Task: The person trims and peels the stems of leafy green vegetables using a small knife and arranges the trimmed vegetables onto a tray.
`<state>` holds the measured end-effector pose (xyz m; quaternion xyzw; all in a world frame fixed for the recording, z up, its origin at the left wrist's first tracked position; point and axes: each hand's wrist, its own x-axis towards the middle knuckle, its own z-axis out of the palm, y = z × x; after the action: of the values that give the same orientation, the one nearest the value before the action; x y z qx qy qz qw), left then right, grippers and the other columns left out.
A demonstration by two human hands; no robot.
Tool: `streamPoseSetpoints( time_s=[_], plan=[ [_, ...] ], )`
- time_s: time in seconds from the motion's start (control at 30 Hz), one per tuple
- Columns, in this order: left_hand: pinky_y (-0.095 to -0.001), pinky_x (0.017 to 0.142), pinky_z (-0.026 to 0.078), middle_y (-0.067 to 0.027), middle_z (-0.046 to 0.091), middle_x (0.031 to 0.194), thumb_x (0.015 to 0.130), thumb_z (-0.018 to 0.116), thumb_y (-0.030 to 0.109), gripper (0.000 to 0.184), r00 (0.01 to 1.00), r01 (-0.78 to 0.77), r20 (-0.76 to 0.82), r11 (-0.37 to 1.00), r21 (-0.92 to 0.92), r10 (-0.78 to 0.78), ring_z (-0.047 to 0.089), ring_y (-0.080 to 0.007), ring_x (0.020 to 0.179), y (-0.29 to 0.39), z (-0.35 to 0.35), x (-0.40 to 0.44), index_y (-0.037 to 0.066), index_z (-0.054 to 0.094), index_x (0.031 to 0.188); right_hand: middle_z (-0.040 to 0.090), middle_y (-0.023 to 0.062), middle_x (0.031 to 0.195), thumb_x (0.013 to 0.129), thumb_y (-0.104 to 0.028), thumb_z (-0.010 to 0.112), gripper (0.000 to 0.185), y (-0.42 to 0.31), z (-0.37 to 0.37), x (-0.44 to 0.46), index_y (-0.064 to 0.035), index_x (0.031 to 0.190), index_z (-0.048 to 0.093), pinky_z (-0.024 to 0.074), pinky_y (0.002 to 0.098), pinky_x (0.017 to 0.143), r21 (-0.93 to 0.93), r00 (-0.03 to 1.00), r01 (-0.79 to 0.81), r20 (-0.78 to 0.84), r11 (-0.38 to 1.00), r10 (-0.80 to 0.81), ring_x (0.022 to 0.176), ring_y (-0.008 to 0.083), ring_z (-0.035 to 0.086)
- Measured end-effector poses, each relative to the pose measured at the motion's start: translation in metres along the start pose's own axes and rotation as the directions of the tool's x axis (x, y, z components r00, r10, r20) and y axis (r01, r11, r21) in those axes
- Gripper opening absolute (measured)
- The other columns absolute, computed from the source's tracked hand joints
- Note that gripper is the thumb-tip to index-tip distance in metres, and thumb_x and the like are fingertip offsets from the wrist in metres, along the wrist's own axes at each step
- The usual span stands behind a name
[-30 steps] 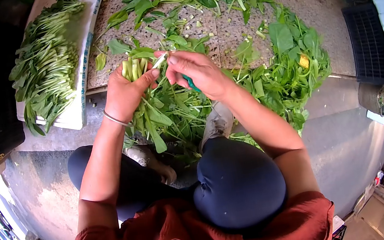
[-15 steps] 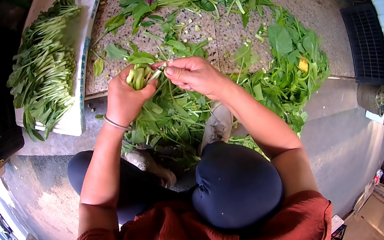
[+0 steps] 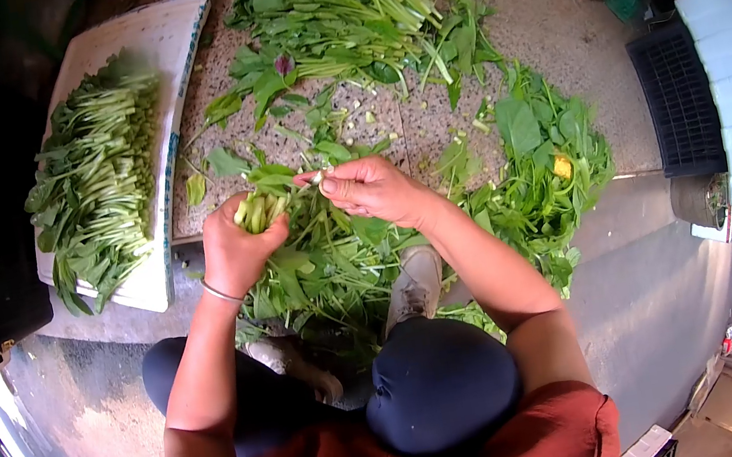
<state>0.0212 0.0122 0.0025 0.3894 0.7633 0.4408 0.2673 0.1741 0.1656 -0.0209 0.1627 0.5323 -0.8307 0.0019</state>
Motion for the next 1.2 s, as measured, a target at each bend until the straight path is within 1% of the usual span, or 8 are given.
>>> streamPoseSetpoints(
  time_s=[0.1,0.2,0.37,0.67,0.9,1.0,1.13,1.2],
  plan=[
    [-0.0260,0.060,0.047,-0.0084,0.062,0.070,0.066,0.070,0.009,0.021,0.987,-0.130,-0.100,0.991,-0.032,0.126,0.058,-0.0150,0.061,-0.008,-0.001,0.004,0.000,0.061,0.083,0.057,0.0152,0.115,0.087,-0.034,0.054,0.047,-0.011,-0.014,0.012,-0.0107,0.127,0.046,0.0473,0.0264,0.069,-0.695,0.971,-0.094,-0.223,0.713,-0.089,0.070,0.0135,0.058],
    [-0.0220,0.065,0.046,-0.0034,0.063,0.075,0.070,0.068,0.005,0.019,0.973,-0.192,-0.146,0.979,-0.067,0.181,0.056,-0.0081,0.068,-0.009,-0.004,0.008,0.000,0.061,0.086,0.061,0.0054,0.078,0.083,-0.033,0.060,0.055,-0.039,-0.029,0.049,-0.0091,0.129,0.043,0.0466,0.0294,0.069,-0.715,0.818,-0.421,-0.565,0.558,-0.106,0.071,0.0169,0.058],
    [-0.0218,0.064,0.046,-0.0016,0.063,0.076,0.077,0.064,0.005,0.014,0.999,0.030,0.028,0.971,-0.235,-0.024,0.056,-0.0072,0.068,0.001,-0.004,0.005,-0.001,0.060,0.088,0.048,0.0153,0.118,0.079,-0.022,0.061,0.043,-0.018,-0.096,0.104,-0.0162,0.120,0.052,0.0473,0.0413,0.080,-0.805,0.751,-0.587,-0.580,0.083,-0.316,0.093,0.0302,0.057],
    [-0.0225,0.064,0.046,-0.0022,0.063,0.078,0.072,0.070,0.009,0.022,0.996,0.080,-0.008,0.962,-0.260,-0.085,0.055,-0.0065,0.069,-0.003,-0.008,0.004,0.000,0.060,0.090,0.060,0.0053,0.099,0.077,-0.026,0.064,0.029,0.000,-0.080,0.058,-0.0144,0.104,0.062,0.0449,0.0371,0.080,-0.904,0.740,-0.396,-0.419,0.163,-0.525,0.092,0.0255,0.056],
    [-0.0279,0.061,0.047,-0.0109,0.064,0.072,0.069,0.073,0.013,0.025,0.996,-0.027,0.088,0.991,0.135,0.015,0.059,-0.0155,0.062,0.001,-0.002,0.000,0.001,0.062,0.088,0.059,0.0031,0.067,0.076,-0.028,0.067,0.025,0.005,-0.068,0.038,-0.0088,0.091,0.062,0.0440,0.0300,0.058,-0.631,0.811,-0.132,-0.512,0.765,-0.283,0.060,0.0132,0.055],
    [-0.0287,0.061,0.048,-0.0119,0.064,0.073,0.068,0.073,0.014,0.026,0.997,-0.020,0.082,0.974,0.225,0.001,0.061,-0.0180,0.062,0.001,-0.004,-0.001,0.001,0.062,0.088,0.059,0.0001,0.067,0.074,-0.026,0.069,0.020,0.006,-0.093,0.028,-0.0104,0.085,0.063,0.0444,0.0283,0.060,-0.739,0.674,-0.395,-0.637,0.545,-0.375,0.060,0.0102,0.054],
    [-0.0302,0.062,0.048,-0.0137,0.064,0.074,0.068,0.073,0.016,0.029,0.998,-0.044,0.062,0.981,0.188,0.032,0.062,-0.0236,0.064,-0.005,-0.001,-0.001,0.002,0.062,0.090,0.064,0.0062,0.075,0.075,-0.031,0.067,0.025,-0.032,-0.073,0.005,-0.0069,0.081,0.063,0.0457,0.0315,0.064,-0.686,0.821,-0.565,-0.525,0.458,0.227,0.064,0.0158,0.058],
    [-0.0311,0.062,0.048,-0.0143,0.064,0.074,0.068,0.073,0.017,0.029,0.996,-0.070,0.071,0.973,0.218,0.056,0.063,-0.0250,0.065,-0.004,0.004,-0.001,0.002,0.062,0.090,0.064,0.0066,0.075,0.074,-0.032,0.068,0.027,-0.011,-0.078,0.017,-0.0061,0.083,0.063,0.0460,0.0319,0.064,-0.700,0.834,-0.446,-0.552,0.558,-0.026,0.065,0.0172,0.059]
  ],
)
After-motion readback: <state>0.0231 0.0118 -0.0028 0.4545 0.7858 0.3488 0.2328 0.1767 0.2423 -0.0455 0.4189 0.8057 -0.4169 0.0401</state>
